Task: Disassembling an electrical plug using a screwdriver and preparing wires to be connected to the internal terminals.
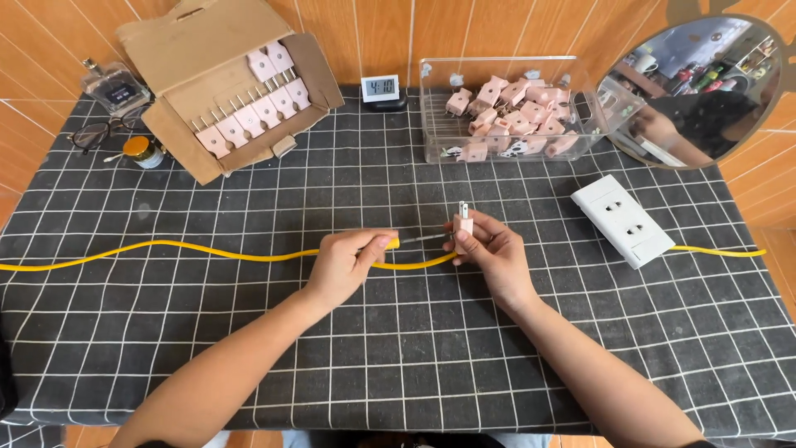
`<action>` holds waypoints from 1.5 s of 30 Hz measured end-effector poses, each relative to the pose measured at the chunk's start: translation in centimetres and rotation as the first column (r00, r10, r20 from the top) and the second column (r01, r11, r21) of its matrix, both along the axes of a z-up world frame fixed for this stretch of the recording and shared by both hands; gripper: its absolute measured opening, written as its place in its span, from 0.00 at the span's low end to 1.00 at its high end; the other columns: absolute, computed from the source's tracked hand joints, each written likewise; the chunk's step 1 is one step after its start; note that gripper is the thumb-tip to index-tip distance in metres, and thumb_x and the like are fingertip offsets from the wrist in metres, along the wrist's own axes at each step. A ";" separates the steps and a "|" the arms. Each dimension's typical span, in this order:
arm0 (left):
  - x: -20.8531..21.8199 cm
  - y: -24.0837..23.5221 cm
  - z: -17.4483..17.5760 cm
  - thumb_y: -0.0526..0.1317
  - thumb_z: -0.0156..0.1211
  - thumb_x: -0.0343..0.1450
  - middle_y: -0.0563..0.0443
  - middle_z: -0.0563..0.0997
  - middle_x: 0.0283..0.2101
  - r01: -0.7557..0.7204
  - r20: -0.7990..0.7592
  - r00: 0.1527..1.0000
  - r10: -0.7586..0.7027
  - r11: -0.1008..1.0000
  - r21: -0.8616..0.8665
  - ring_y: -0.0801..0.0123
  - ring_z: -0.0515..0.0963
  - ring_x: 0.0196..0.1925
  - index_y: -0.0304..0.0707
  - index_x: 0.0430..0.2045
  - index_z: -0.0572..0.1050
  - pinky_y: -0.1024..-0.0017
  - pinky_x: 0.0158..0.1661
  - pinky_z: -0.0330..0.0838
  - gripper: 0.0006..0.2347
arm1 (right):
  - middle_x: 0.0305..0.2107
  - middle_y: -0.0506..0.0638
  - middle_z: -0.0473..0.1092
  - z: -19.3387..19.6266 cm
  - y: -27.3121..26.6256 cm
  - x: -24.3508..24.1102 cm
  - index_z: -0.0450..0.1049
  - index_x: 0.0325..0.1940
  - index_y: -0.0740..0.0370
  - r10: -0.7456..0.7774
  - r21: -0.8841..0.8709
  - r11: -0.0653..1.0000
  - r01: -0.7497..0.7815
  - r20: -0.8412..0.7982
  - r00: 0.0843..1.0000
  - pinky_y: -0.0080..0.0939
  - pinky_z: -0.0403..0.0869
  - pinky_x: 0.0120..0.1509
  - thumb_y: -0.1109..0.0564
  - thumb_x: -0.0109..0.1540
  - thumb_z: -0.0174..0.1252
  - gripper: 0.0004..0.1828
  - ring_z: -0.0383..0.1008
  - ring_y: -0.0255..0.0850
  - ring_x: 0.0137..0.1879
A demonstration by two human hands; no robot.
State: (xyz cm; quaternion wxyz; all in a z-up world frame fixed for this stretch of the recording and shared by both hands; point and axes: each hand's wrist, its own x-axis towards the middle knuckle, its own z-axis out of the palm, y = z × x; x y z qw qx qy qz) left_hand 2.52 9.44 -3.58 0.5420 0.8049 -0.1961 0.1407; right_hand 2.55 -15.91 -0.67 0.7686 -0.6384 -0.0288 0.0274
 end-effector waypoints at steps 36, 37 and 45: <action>1.2 -1.2 3.3 0.37 0.60 0.76 0.44 0.83 0.25 0.036 0.083 0.995 -0.046 0.992 0.124 0.59 0.83 0.26 0.40 0.40 0.85 0.69 0.30 0.77 0.06 | 0.39 0.65 0.77 -1.1 -1.2 1.8 0.70 0.61 0.81 0.002 0.006 1.000 -0.001 -0.161 0.987 0.38 0.83 0.38 0.60 0.66 0.60 0.23 0.81 0.48 0.37; 1.2 -1.1 2.8 0.37 0.60 0.76 0.44 0.83 0.25 0.037 0.084 0.995 -0.048 0.992 0.124 0.59 0.83 0.26 0.40 0.40 0.85 0.69 0.30 0.77 0.06 | 0.39 0.65 0.77 -1.2 -1.3 1.8 0.70 0.61 0.81 0.001 0.006 1.000 0.000 -0.160 0.987 0.38 0.83 0.38 0.60 0.66 0.60 0.23 0.81 0.48 0.37; 0.7 -0.8 2.4 0.32 0.65 0.71 0.50 0.83 0.42 0.111 0.071 0.990 -0.119 0.987 0.117 0.61 0.85 0.41 0.45 0.39 0.85 0.68 0.36 0.83 0.07 | 0.43 0.71 0.77 -1.6 -2.2 1.8 0.67 0.65 0.80 0.056 -0.001 0.998 -0.057 -0.153 0.987 0.44 0.85 0.38 0.63 0.64 0.61 0.27 0.83 0.54 0.39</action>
